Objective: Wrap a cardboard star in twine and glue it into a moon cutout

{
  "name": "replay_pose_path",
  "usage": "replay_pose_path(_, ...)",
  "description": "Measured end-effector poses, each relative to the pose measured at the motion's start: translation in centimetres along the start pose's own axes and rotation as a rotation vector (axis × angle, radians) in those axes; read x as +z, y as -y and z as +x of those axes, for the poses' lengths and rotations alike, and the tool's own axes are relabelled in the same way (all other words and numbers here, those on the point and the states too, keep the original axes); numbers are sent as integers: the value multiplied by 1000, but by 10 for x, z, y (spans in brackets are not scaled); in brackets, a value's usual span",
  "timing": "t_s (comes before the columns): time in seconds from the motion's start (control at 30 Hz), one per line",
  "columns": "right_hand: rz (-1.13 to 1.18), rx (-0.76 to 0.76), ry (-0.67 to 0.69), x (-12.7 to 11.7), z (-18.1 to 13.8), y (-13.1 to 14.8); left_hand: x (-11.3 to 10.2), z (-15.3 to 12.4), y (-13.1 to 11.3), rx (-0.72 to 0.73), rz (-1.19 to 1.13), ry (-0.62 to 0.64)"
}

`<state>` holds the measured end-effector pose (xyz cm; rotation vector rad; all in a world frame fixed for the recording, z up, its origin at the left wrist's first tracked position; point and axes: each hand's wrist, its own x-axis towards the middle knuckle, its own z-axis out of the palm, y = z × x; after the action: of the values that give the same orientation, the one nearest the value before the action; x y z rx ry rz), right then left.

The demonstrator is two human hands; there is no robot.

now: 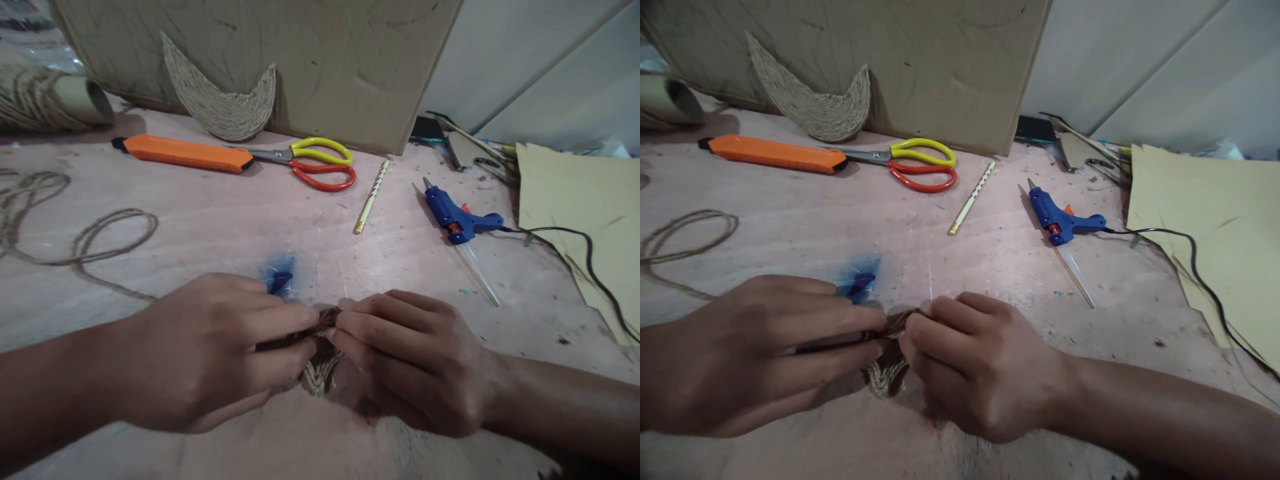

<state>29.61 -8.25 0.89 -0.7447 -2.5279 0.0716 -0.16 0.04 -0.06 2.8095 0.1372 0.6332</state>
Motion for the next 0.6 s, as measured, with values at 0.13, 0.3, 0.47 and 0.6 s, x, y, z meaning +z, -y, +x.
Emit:
replay_pose_path(0.13, 43, 19, 57, -6, 3, 2, 2, 0, 0, -11, -19, 9)
replay_pose_path(0.3, 51, 16, 103, -10, 6, 3, 2, -1, 1, -12, -28, 13)
replay_pose_path(0.47, 24, -13, 43, -1, -2, -3, 0, 2, 1, 15, 1, -19)
replay_pose_path(0.6, 8, -29, -67, 5, -9, -7, -2, 4, 1, 29, 5, -28)
